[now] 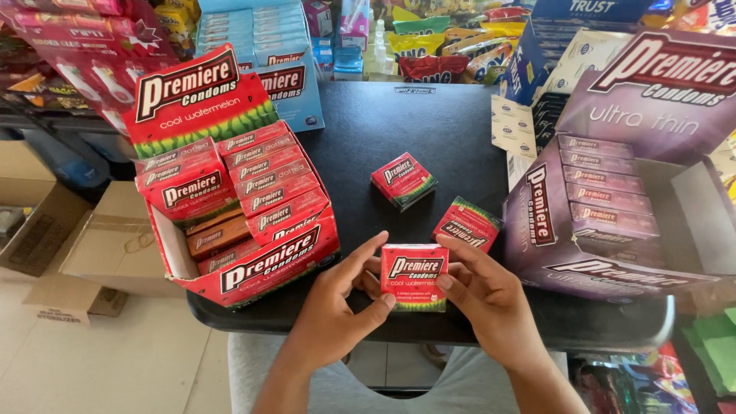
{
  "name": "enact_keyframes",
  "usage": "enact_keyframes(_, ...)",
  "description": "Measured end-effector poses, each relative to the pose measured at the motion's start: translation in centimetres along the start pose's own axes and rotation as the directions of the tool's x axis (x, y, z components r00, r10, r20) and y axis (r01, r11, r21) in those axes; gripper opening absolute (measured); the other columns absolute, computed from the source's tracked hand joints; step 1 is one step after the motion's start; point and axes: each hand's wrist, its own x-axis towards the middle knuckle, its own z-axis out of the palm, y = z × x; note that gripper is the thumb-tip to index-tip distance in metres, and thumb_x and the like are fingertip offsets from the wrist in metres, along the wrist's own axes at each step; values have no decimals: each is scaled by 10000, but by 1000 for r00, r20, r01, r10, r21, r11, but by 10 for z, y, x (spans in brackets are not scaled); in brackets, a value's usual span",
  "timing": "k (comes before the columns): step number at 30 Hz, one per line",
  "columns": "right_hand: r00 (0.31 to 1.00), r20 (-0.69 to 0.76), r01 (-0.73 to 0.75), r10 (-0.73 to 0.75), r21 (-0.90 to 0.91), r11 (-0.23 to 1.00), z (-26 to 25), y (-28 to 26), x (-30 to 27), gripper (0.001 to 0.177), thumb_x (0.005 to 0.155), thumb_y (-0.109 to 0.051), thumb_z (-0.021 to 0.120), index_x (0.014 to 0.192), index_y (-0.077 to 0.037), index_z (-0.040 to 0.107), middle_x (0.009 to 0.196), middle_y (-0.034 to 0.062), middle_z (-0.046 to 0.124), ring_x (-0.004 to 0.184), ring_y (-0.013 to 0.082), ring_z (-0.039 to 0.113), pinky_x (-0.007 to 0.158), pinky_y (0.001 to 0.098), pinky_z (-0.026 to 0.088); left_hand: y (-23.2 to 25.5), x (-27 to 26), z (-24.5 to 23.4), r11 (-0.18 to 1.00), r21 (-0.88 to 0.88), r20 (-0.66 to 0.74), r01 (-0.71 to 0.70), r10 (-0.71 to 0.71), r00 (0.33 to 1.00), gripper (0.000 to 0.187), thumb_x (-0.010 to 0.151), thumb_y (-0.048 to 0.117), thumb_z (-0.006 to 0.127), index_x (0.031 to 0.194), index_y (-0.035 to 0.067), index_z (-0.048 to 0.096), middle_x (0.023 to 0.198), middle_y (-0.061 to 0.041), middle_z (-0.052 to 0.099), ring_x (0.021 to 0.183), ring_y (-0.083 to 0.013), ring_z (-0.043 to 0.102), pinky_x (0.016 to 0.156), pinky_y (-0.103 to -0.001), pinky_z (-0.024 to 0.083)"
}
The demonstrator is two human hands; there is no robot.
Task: The person organizes various boxes of condoms on a black table. They pick up individual packages, rotate them to display different sides, and place them into larger display boxes. The person handles multiple brands and types, including red, blue, and purple packaging.
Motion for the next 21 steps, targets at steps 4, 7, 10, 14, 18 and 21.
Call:
enact_keyframes(4, 1000, -19, -5, 5, -31, 999, 3, -1, 2, 501, 973, 21, 612, 1466, 37, 523, 1138, 107, 694, 1073, 144, 639, 918, 307, 539, -1, 1, -2, 999, -38, 15, -12, 13, 1000, 777, 879, 95, 767, 1567, 19, 415, 1102, -60, 677, 882, -94, 600, 840, -264, 545)
enact_keyframes(7, 994, -71, -77, 77, 3, 997, 2, -2, 2, 490, 962, 18, 614, 1445, 34, 532, 1139, 91, 692, 1046, 149, 655, 852, 305, 538, 0, 2, 1, 999, -45, -4, 15, -16, 1000, 784, 868, 91, 763, 1567, 19, 414, 1113, -61, 675, 879, -96, 586, 839, -267, 539)
enact_keyframes(10, 998, -61, -34, 30, -59, 998, 0, 1, 3, 492, 965, 23, 626, 1449, 41, 541, 1154, 89, 686, 1056, 140, 648, 883, 299, 542, -1, 3, 0, 997, -25, -4, 68, -68, 998, 786, 881, 122, 759, 1572, 42, 394, 1103, -61, 686, 857, -90, 599, 827, -269, 557)
enact_keyframes(14, 998, -58, -38, 37, -14, 999, -3, 1, 4, 506, 986, -31, 587, 1484, 13, 512, 1211, 103, 673, 1089, 141, 648, 912, 301, 543, -5, 5, -1, 999, -22, -12, 33, -34, 999, 787, 900, 158, 757, 1587, 79, 381, 1160, -78, 718, 831, -91, 607, 815, -272, 551)
enact_keyframes(18, 993, -51, -108, 107, -13, 994, 1, -9, 7, 518, 983, -82, 548, 1495, -32, 489, 1255, 103, 672, 1092, 152, 667, 873, 316, 564, -6, 6, -2, 997, 37, -57, 67, -64, 996, 772, 901, 177, 748, 1581, 145, 385, 1226, -76, 745, 812, -81, 611, 791, -267, 550)
enact_keyframes(21, 989, -71, -133, 132, -18, 991, -1, -7, 7, 523, 984, -72, 554, 1503, -40, 499, 1249, 113, 677, 1093, 162, 663, 883, 314, 554, -9, 7, -2, 993, 48, -82, 111, -107, 991, 758, 886, 168, 757, 1565, 173, 420, 1196, -80, 760, 788, -81, 596, 765, -269, 549)
